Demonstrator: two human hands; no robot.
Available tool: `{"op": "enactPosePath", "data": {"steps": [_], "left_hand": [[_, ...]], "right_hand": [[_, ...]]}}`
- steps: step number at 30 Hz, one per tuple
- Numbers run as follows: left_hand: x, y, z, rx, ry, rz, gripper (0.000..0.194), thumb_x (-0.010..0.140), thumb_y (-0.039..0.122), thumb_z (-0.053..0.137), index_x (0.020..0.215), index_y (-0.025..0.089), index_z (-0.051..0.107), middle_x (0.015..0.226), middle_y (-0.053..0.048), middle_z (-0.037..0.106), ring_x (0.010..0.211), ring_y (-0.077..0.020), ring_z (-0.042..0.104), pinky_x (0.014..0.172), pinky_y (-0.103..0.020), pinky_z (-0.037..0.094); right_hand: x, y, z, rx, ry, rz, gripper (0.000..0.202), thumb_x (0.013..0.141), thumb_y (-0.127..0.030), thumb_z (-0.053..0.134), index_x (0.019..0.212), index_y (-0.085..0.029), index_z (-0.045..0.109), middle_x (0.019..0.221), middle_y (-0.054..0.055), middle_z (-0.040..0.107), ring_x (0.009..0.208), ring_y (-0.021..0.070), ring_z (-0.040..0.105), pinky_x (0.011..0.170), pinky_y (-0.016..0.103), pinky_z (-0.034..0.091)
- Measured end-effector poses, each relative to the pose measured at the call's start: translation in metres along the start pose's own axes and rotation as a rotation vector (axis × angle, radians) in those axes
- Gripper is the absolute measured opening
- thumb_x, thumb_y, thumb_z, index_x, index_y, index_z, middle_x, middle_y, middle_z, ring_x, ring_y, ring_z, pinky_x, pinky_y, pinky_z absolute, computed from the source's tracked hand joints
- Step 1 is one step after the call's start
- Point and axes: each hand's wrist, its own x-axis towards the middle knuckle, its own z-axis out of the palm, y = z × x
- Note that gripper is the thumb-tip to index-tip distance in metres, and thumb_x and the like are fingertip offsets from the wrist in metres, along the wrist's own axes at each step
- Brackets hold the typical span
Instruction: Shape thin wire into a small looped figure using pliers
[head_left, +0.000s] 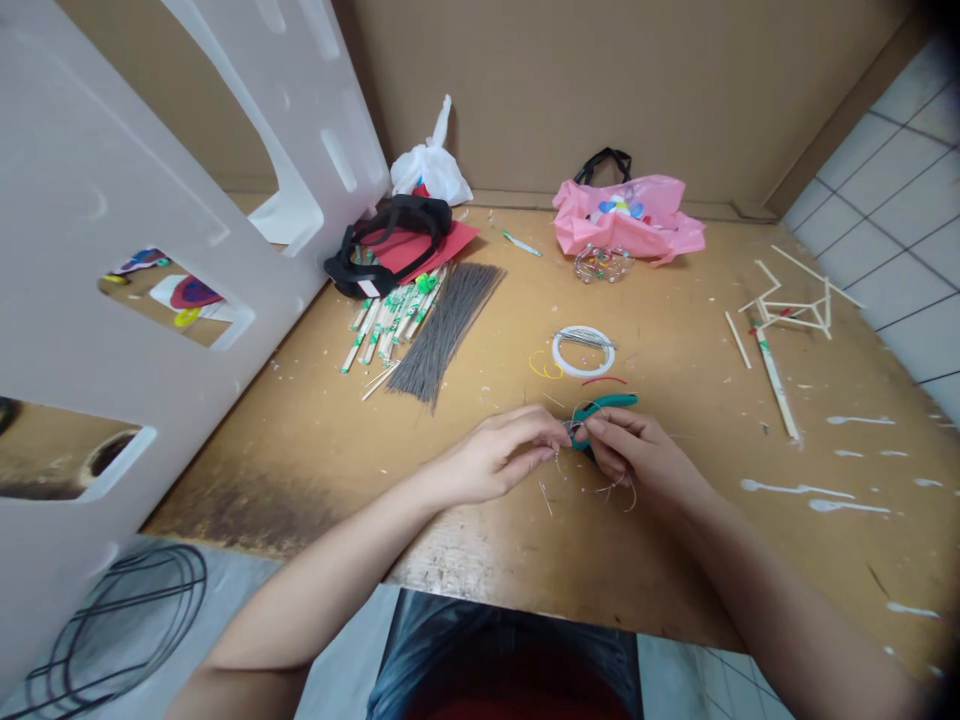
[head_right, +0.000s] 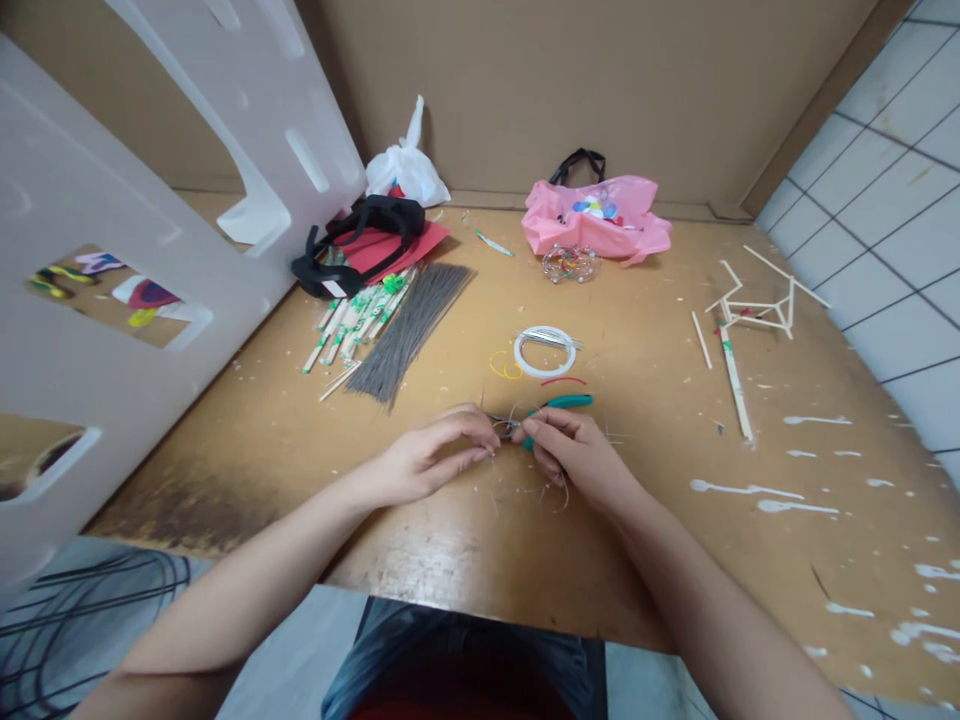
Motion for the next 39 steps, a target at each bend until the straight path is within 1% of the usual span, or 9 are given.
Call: {"op": "enactPosePath", "data": {"steps": [7, 11, 16, 20, 23, 25, 31, 35, 39], "left_hand": [[0.000, -0.004, 0.007, -0.132, 0.046, -0.047, 0.009, 0.090, 0.019, 0.047, 0.093, 0.015, 0.054, 0.088, -0.006, 0.056, 0.083, -0.0136, 0.056, 0.078, -0.029, 0.046], [0.000, -0.004, 0.012, -0.220, 0.140, -0.198, 0.008, 0.088, 0.022, 0.051, 0.092, 0.016, 0.051, 0.084, -0.004, 0.055, 0.075, -0.0113, 0.054, 0.074, -0.028, 0.045], [0.005, -0.006, 0.014, -0.391, 0.244, -0.258, 0.019, 0.082, 0.026, 0.059, 0.096, 0.017, 0.050, 0.081, -0.002, 0.053, 0.075, -0.0105, 0.051, 0.072, -0.025, 0.042], [0.008, -0.009, 0.012, -0.489, 0.182, -0.355, 0.034, 0.078, 0.033, 0.065, 0.104, 0.015, 0.054, 0.077, 0.000, 0.055, 0.066, -0.0076, 0.049, 0.062, -0.021, 0.039], [0.008, -0.010, 0.014, -0.494, 0.069, -0.449, 0.034, 0.083, 0.043, 0.057, 0.096, 0.012, 0.062, 0.073, -0.001, 0.059, 0.051, -0.0045, 0.043, 0.051, -0.019, 0.036], [0.008, -0.011, 0.016, -0.506, 0.097, -0.482, 0.042, 0.084, 0.050, 0.052, 0.091, 0.011, 0.064, 0.071, -0.002, 0.060, 0.047, -0.0043, 0.043, 0.046, -0.019, 0.035], [0.010, -0.017, 0.013, -0.536, 0.413, -0.478, 0.045, 0.077, 0.055, 0.059, 0.084, 0.011, 0.066, 0.068, -0.002, 0.061, 0.053, -0.0080, 0.054, 0.048, -0.019, 0.043], [0.010, -0.019, 0.009, -0.506, 0.423, -0.480, 0.045, 0.077, 0.055, 0.059, 0.083, 0.011, 0.068, 0.067, -0.003, 0.062, 0.052, -0.0077, 0.054, 0.049, -0.020, 0.043], [0.009, -0.022, 0.010, -0.498, 0.375, -0.479, 0.045, 0.078, 0.055, 0.060, 0.087, 0.011, 0.069, 0.071, -0.003, 0.064, 0.052, -0.0071, 0.053, 0.050, -0.020, 0.044]], "right_hand": [[0.000, -0.002, 0.000, 0.046, 0.025, 0.046, 0.029, 0.079, -0.044, 0.058, 0.072, -0.017, 0.062, 0.040, -0.009, 0.031, 0.035, 0.0060, 0.027, 0.035, 0.021, 0.022], [0.000, -0.002, 0.000, 0.042, 0.065, 0.004, 0.026, 0.078, -0.044, 0.061, 0.073, -0.020, 0.055, 0.042, -0.010, 0.034, 0.036, 0.0062, 0.028, 0.035, 0.020, 0.023], [0.000, -0.001, -0.002, -0.064, -0.021, -0.033, 0.029, 0.081, -0.046, 0.058, 0.075, -0.019, 0.056, 0.043, -0.010, 0.037, 0.038, 0.0060, 0.031, 0.040, 0.021, 0.026], [0.000, 0.000, 0.000, -0.101, -0.026, -0.049, 0.031, 0.082, -0.049, 0.057, 0.079, -0.018, 0.059, 0.046, -0.009, 0.039, 0.040, 0.0064, 0.034, 0.044, 0.022, 0.030], [0.000, 0.002, 0.000, -0.098, -0.015, -0.054, 0.031, 0.083, -0.049, 0.056, 0.080, -0.018, 0.060, 0.048, -0.008, 0.041, 0.042, 0.0066, 0.036, 0.046, 0.022, 0.032], [0.001, 0.003, 0.000, -0.050, 0.015, -0.073, 0.032, 0.083, -0.050, 0.057, 0.083, -0.018, 0.061, 0.053, -0.006, 0.047, 0.047, 0.0075, 0.041, 0.048, 0.023, 0.035], [0.003, 0.004, 0.002, 0.112, 0.106, -0.073, 0.041, 0.075, -0.053, 0.063, 0.100, -0.021, 0.060, 0.083, 0.003, 0.061, 0.066, 0.0143, 0.058, 0.057, 0.027, 0.047], [0.003, 0.002, 0.001, 0.067, 0.263, -0.135, 0.034, 0.074, -0.043, 0.068, 0.101, -0.023, 0.060, 0.076, 0.000, 0.058, 0.060, 0.0112, 0.053, 0.055, 0.026, 0.046], [0.003, 0.004, -0.005, 0.028, 0.295, -0.211, 0.029, 0.076, -0.036, 0.067, 0.103, -0.024, 0.063, 0.069, -0.004, 0.053, 0.052, 0.0088, 0.047, 0.050, 0.025, 0.041]]}}
